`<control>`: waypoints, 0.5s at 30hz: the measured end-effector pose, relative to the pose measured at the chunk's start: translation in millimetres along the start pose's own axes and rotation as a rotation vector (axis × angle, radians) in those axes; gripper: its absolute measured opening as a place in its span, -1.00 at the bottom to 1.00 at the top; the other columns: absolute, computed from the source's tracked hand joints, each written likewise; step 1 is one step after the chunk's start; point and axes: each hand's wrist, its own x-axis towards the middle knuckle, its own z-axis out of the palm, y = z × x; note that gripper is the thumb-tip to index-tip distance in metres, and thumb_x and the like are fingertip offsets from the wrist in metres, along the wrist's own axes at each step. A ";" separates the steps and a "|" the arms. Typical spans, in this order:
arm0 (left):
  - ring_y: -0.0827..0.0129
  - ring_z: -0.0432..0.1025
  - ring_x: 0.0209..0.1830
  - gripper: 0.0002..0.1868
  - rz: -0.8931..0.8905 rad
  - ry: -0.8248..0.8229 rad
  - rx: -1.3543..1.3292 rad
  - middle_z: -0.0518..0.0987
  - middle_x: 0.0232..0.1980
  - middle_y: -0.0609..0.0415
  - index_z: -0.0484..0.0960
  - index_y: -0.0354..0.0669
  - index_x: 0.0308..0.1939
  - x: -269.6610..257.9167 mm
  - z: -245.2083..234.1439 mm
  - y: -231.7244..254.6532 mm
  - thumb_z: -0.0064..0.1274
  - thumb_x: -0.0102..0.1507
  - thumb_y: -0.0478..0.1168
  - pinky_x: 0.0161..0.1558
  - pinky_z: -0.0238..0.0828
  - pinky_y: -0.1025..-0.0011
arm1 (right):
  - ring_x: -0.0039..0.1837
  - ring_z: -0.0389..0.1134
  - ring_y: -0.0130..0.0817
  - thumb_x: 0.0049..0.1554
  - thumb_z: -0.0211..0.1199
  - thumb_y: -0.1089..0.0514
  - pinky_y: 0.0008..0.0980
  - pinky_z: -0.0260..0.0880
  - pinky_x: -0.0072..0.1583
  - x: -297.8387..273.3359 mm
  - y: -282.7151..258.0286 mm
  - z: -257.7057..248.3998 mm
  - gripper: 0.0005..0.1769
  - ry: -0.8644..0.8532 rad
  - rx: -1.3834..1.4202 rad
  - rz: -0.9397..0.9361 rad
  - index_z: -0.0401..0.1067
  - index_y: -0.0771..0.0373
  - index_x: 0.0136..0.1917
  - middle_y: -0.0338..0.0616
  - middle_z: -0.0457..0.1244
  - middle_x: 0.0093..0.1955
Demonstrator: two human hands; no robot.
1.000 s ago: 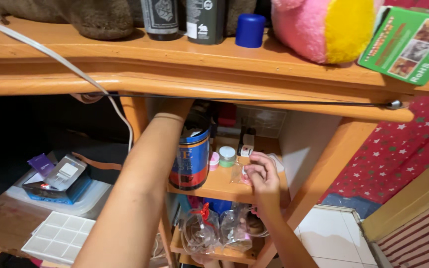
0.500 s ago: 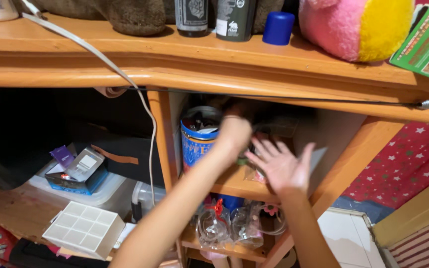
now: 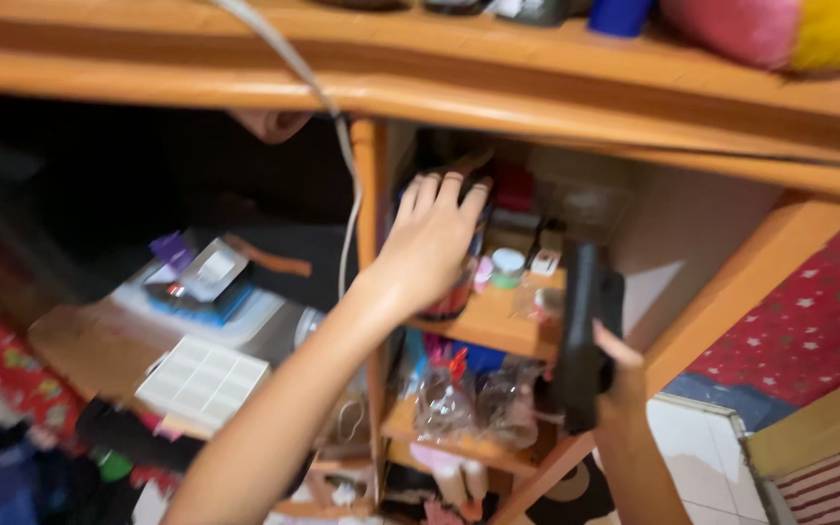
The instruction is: The person organizes a cluttered wooden shelving unit by picking up various items, inspecting them, and placing them back in different locations. They handle a white box, a blue tin, a red jewelry box, a black wallet, and a plastic bag containing small items, moving them between shelves and a lower surface.
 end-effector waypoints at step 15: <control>0.20 0.38 0.01 -0.78 0.075 0.227 0.033 0.47 -0.10 0.08 0.57 -0.11 -0.09 -80.6 -39.3 -4.7 0.00 0.18 -0.35 0.09 0.08 0.09 | -0.12 0.44 -0.24 0.25 0.14 0.06 -0.37 0.50 -0.13 -20.0 34.7 8.8 -0.57 -0.026 0.046 0.036 0.38 0.44 0.25 0.09 0.40 -0.03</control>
